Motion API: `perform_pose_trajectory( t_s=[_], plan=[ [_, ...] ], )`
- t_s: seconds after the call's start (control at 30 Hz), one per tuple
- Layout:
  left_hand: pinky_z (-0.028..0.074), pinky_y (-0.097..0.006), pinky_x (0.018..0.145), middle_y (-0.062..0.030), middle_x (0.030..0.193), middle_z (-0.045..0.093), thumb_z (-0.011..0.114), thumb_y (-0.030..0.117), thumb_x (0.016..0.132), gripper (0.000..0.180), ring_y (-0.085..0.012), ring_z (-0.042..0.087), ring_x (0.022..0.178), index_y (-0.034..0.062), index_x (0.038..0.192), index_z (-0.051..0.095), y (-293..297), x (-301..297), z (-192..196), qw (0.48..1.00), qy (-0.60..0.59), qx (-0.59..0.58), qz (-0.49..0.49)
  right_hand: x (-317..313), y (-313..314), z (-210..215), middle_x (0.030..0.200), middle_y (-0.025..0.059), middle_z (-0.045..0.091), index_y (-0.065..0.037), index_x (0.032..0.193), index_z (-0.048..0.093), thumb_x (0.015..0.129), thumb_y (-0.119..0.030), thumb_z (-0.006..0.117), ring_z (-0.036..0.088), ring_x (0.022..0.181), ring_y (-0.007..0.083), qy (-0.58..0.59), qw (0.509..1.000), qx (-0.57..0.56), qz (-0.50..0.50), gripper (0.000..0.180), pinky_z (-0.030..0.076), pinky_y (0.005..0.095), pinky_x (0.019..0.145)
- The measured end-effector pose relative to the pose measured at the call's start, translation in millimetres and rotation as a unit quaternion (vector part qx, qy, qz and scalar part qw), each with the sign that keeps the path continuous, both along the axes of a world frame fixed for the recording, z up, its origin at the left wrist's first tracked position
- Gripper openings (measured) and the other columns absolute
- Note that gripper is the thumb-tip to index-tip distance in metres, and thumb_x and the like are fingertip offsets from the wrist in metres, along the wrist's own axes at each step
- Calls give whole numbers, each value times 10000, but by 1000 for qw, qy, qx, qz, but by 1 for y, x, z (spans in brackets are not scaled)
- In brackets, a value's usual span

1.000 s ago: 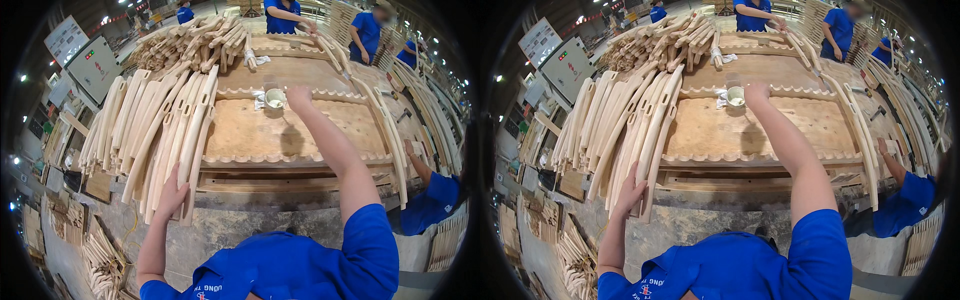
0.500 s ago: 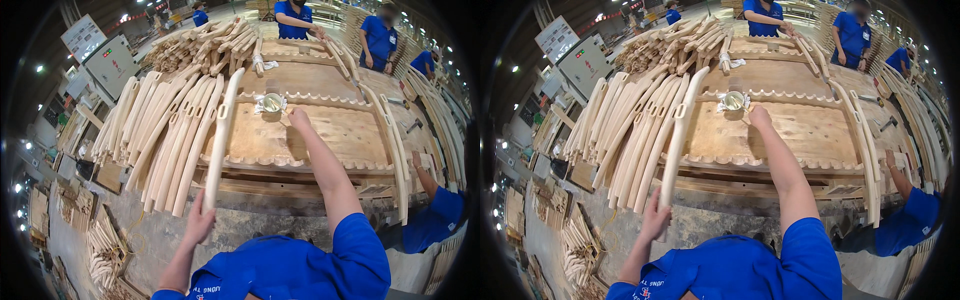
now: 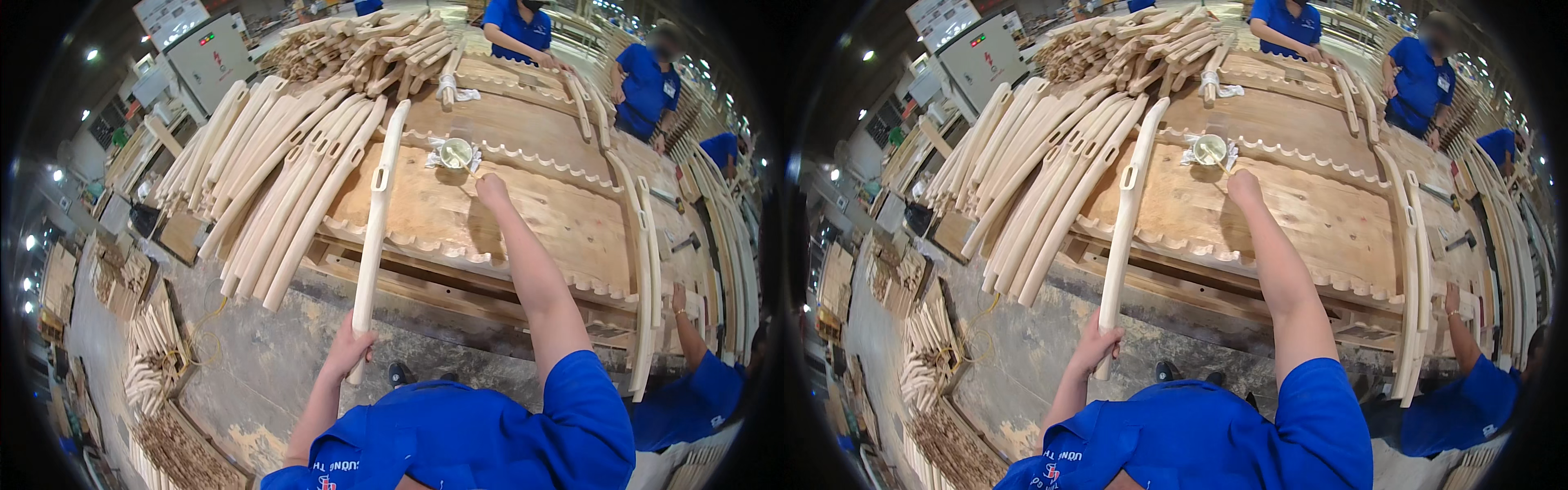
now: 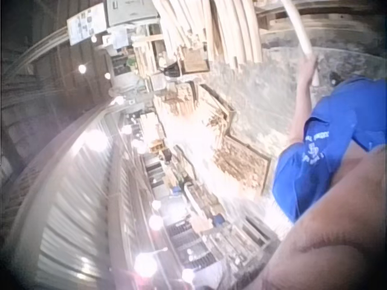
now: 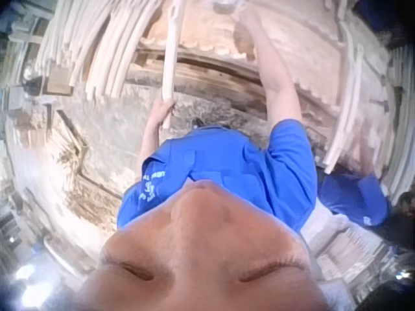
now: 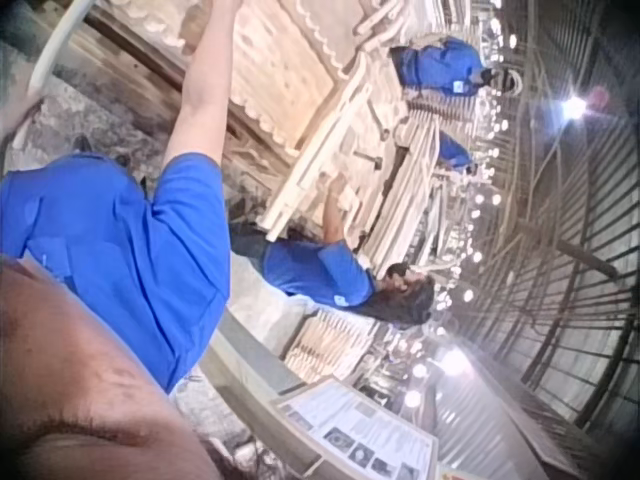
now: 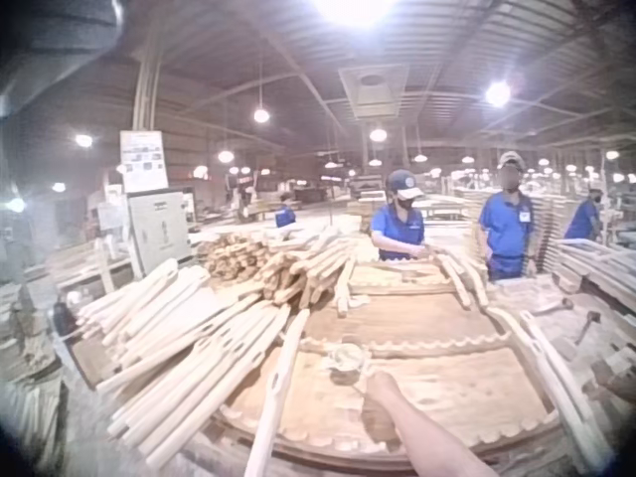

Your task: The person applies glue to the ends of wooden chair legs using a small brush. They repeatedly dip the brush into a container and coat each leg end before placing the pieces aside.

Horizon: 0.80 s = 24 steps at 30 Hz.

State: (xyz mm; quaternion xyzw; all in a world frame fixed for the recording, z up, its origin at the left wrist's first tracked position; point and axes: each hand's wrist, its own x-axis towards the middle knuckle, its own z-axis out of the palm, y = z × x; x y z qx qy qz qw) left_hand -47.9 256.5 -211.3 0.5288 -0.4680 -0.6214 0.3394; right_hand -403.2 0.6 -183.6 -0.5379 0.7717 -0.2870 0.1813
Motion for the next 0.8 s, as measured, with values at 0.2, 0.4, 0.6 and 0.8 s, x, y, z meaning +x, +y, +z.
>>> perform_pose_trajectory(
  t_s=[0.2, 0.4, 0.6, 0.8],
  plan=[
    [432, -267, 429, -42, 697, 496, 552, 14, 762, 559, -122, 502, 489, 40, 1285, 356, 11, -16, -43, 996, -28, -64, 64, 4, 5, -23, 895, 230, 648, 5, 907, 636, 799, -226, 569, 621, 887, 367, -31, 995, -93, 10, 264, 483, 432, 776],
    [432, -275, 456, -49, 700, 506, 545, 31, 764, 559, -119, 513, 514, 56, 1295, 374, 25, -22, -67, 995, 33, -54, 76, 1, 1, -11, 887, 231, 640, -5, 884, 608, 790, -183, 564, 613, 888, 387, -17, 993, -116, -11, 207, 475, 457, 774],
    [437, -286, 460, -63, 710, 511, 555, 79, 760, 580, -127, 518, 509, 49, 1303, 352, 24, -21, -76, 996, -26, -54, 73, 14, 16, 4, 902, 239, 641, 10, 902, 626, 831, -243, 536, 610, 886, 395, 0, 994, -108, -20, 278, 474, 457, 759],
    [433, -275, 472, -59, 717, 516, 524, 148, 833, 439, -128, 513, 514, 40, 1235, 385, 20, -21, -76, 997, 10, -66, 44, 0, 15, 9, 904, 247, 639, 22, 899, 628, 857, -236, 530, 611, 882, 395, 46, 990, -130, -39, 279, 476, 461, 762]
  ],
)
